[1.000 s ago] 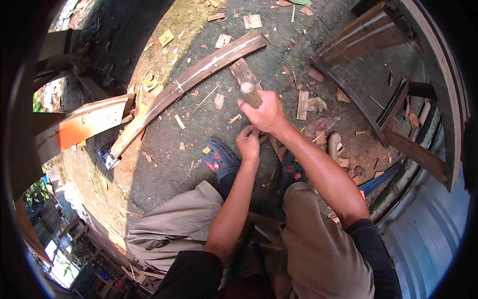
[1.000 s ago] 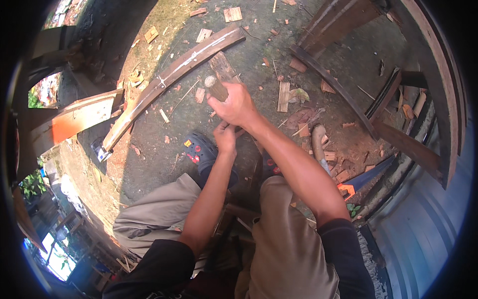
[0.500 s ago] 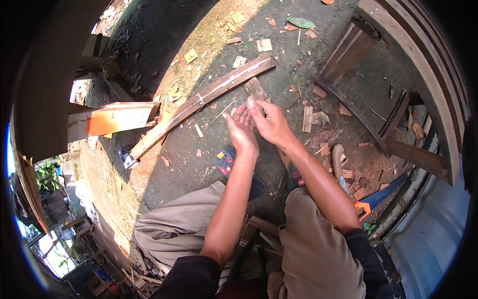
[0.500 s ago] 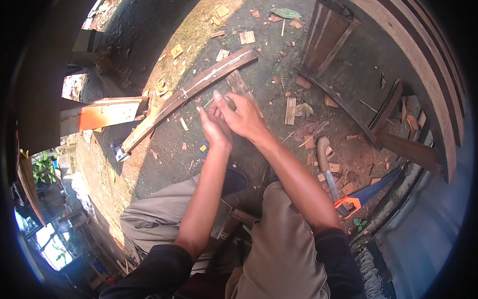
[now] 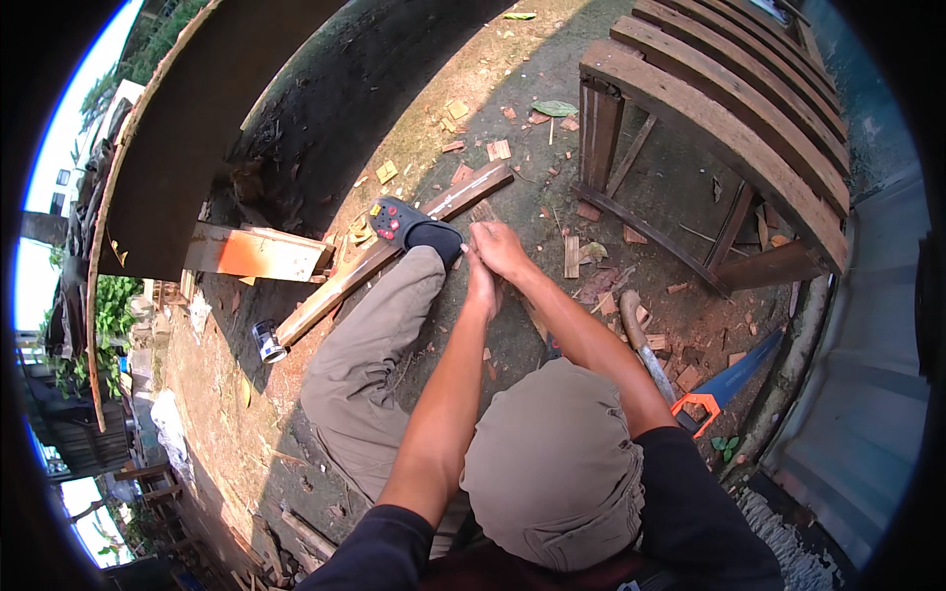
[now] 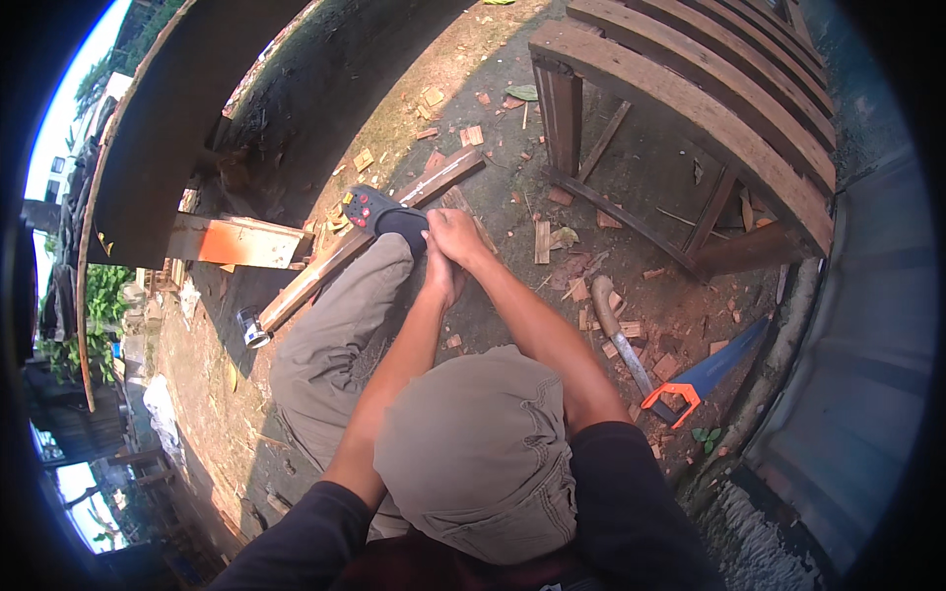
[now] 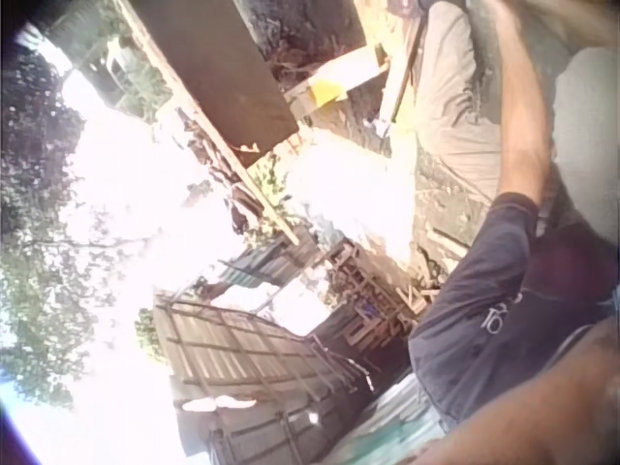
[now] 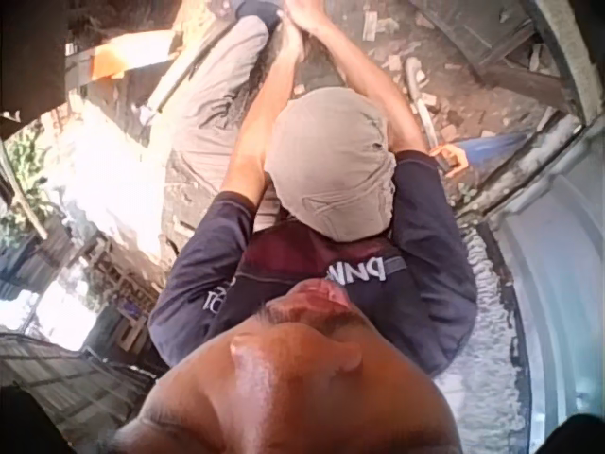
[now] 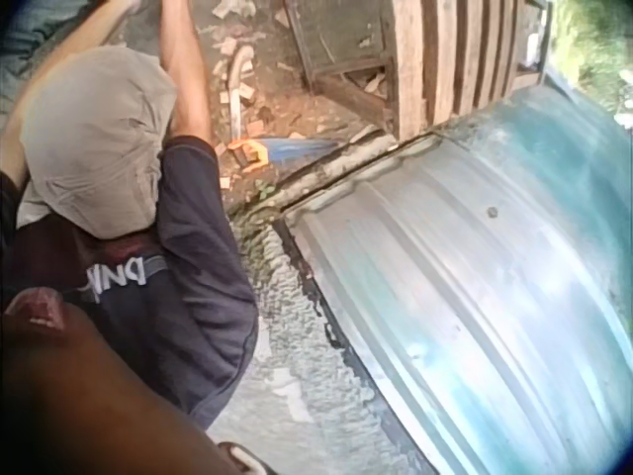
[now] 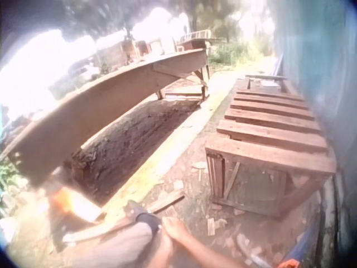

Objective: The person sits on the ground and uses a hammer to strike a wooden plank, then places the plank onto a wooden frame. The person continues to hammer the plank and other pieces of wood, occasionally picking up small fragments from the ground.

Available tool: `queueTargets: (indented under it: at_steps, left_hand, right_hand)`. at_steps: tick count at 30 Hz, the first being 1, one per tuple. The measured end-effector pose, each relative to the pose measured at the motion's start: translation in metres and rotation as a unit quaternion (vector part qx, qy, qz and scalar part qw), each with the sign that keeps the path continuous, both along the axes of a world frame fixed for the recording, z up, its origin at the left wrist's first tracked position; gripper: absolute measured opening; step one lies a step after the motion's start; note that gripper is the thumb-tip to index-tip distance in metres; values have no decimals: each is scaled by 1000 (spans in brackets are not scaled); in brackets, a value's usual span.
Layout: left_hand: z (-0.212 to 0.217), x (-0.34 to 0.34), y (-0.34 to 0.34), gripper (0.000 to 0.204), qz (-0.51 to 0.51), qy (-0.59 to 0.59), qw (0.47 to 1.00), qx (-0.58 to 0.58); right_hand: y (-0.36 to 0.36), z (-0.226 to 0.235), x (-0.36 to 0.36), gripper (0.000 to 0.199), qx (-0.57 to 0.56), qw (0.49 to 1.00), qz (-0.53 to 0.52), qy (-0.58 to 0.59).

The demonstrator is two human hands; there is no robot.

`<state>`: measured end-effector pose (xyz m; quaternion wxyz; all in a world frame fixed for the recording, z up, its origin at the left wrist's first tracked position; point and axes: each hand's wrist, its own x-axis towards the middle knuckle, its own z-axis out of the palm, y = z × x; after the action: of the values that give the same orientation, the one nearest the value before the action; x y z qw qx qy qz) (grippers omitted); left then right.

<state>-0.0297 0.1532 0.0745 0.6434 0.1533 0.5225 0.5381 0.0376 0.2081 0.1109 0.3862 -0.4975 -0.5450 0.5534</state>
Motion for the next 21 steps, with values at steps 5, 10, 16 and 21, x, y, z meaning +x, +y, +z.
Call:
queueTargets:
  at_steps: [5, 10, 16, 21]
  left_hand:
    - [15, 9, -14, 92, -7, -10, 1000, -6]
    - [44, 30, -22, 93, -22, -12, 1000, 6]
    - [48, 28, -34, 93, -31, 11, 999, 15]
    - [53, 30, -32, 97, -4, 43, 999, 0]
  right_hand:
    - [-15, -2, 6, 42, -2, 1000, 9, 23]
    - [-21, 15, 25, 40, -6, 1000, -10, 23]
    - [-30, 33, 29, 37, -8, 999, 4, 52]
    - [-35, 29, 24, 37, -11, 999, 4, 53]
